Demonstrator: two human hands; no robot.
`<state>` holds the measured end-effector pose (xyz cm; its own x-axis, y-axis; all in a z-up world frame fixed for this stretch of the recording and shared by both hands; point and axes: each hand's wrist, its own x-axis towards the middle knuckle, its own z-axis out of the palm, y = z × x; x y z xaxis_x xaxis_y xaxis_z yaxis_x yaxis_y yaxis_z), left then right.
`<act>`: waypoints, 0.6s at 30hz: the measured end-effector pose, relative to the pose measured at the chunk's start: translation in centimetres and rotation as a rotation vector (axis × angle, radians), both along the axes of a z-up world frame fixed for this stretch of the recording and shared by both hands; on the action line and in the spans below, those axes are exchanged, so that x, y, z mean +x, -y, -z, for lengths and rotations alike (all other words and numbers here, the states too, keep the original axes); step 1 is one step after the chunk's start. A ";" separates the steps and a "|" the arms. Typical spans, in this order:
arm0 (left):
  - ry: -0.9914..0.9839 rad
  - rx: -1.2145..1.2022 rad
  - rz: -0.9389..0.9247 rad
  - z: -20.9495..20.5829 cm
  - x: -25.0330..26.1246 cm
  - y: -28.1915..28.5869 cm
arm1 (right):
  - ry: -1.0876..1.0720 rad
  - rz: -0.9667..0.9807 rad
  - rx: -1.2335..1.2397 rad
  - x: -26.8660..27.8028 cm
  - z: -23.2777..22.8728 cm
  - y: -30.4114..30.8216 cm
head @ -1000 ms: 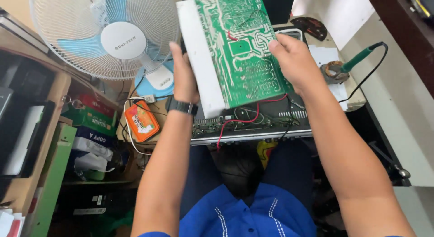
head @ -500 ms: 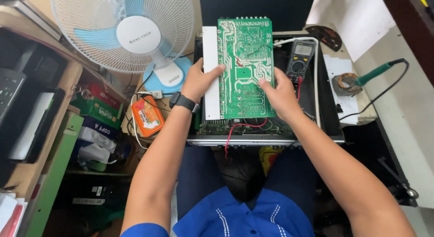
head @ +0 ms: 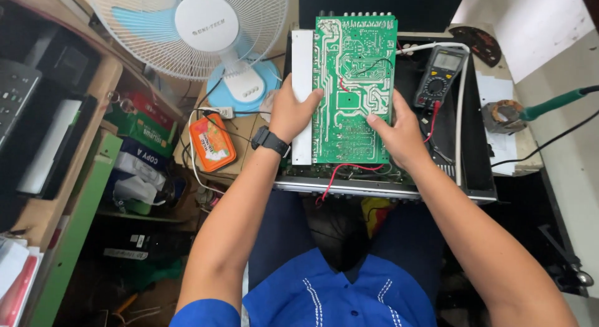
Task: The person holds a green circuit board and touches various points on its surface with their fingers. They then open a small orange box containing wires and tools, select a pair of metal probes, and use them to touch specific points on the circuit board.
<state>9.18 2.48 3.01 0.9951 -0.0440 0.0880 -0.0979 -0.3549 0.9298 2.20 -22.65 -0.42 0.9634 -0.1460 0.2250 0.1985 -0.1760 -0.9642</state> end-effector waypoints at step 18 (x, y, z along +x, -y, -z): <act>-0.031 -0.059 0.010 2.9 1.3 -1.6 | -0.042 -0.057 0.042 1.1 2.2 1.3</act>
<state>10.50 4.08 0.06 0.9970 -0.0501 0.0595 -0.0718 -0.2989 0.9516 3.33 -23.94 -2.61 0.9789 -0.0991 0.1789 0.1662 -0.1245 -0.9782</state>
